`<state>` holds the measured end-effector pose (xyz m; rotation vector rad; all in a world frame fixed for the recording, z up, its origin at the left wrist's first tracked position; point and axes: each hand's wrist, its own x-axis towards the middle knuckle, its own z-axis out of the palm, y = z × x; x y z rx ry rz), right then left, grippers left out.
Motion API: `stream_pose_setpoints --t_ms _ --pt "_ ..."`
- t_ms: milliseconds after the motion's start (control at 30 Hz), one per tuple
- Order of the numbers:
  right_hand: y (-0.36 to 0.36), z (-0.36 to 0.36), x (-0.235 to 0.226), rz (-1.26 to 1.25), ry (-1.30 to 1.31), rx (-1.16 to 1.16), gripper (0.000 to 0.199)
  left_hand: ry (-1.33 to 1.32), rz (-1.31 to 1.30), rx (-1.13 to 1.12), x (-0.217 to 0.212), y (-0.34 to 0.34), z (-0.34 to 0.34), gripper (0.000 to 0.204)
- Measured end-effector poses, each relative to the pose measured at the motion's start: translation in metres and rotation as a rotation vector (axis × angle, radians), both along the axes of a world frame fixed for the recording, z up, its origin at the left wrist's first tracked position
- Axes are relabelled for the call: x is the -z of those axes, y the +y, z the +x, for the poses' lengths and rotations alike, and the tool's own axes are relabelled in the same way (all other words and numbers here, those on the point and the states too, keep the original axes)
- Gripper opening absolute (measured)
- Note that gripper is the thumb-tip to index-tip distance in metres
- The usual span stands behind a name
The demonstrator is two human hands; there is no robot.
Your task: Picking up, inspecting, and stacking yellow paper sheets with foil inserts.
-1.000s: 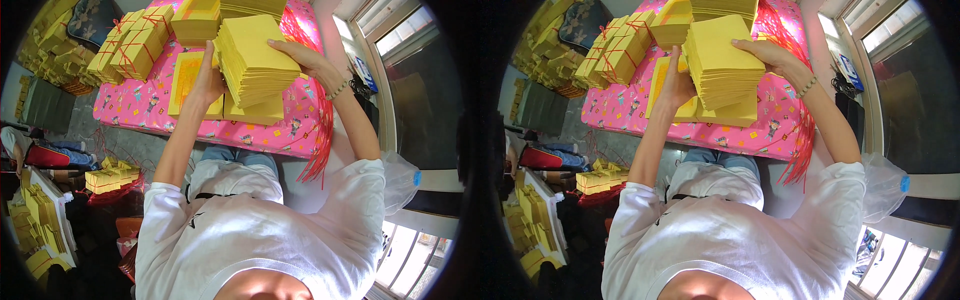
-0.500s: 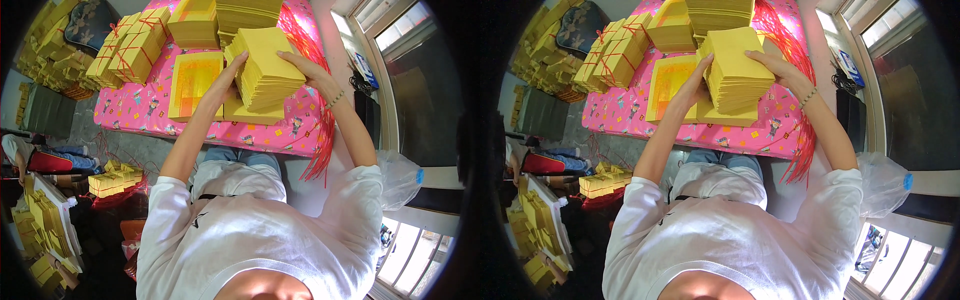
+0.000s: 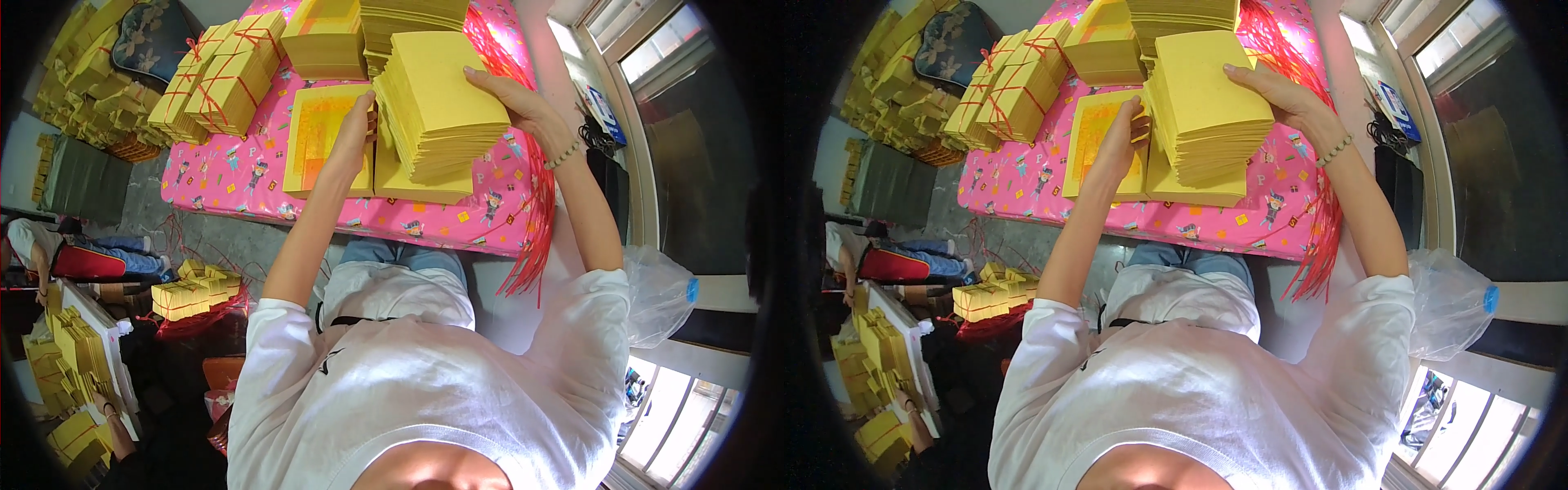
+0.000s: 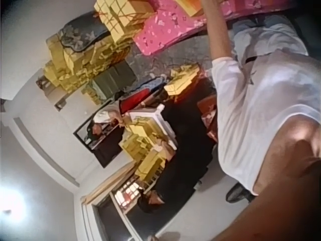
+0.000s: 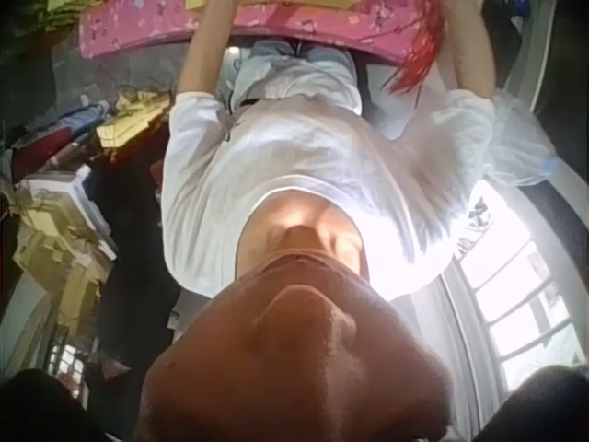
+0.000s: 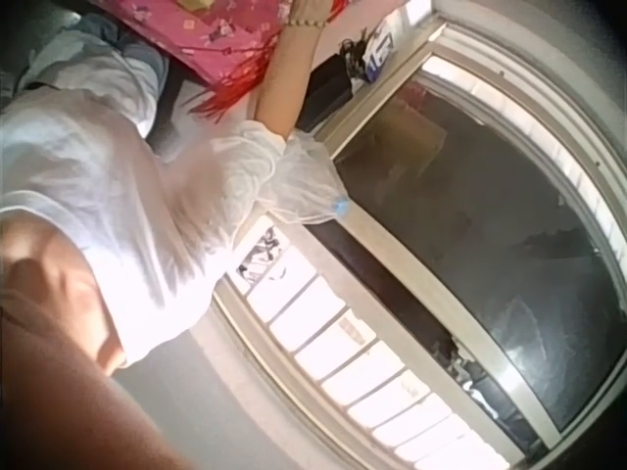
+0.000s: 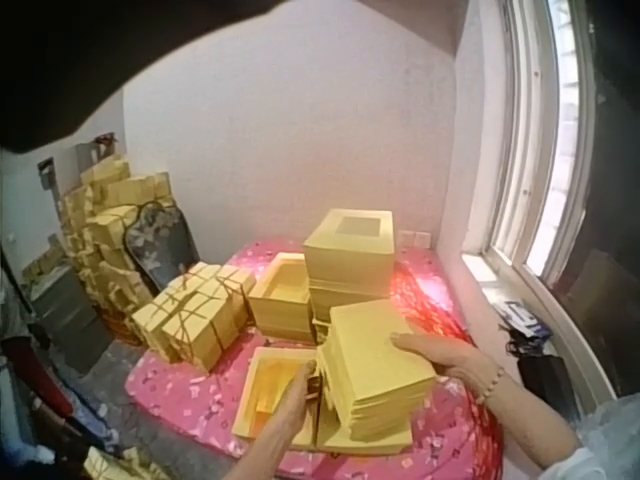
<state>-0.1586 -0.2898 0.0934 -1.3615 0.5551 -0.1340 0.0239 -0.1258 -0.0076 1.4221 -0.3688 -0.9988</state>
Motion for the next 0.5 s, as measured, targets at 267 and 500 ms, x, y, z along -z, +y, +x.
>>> stream_pose_setpoints --t_ms 267,500 --pt "-0.002 -0.016 -0.038 -0.676 0.033 0.341 0.041 -0.446 -0.134 0.01 0.008 0.052 0.035 0.043" --pt "0.126 0.006 -0.067 -1.012 -0.347 -0.013 0.024 -1.145 0.076 0.233 0.006 0.145 0.065 0.043"
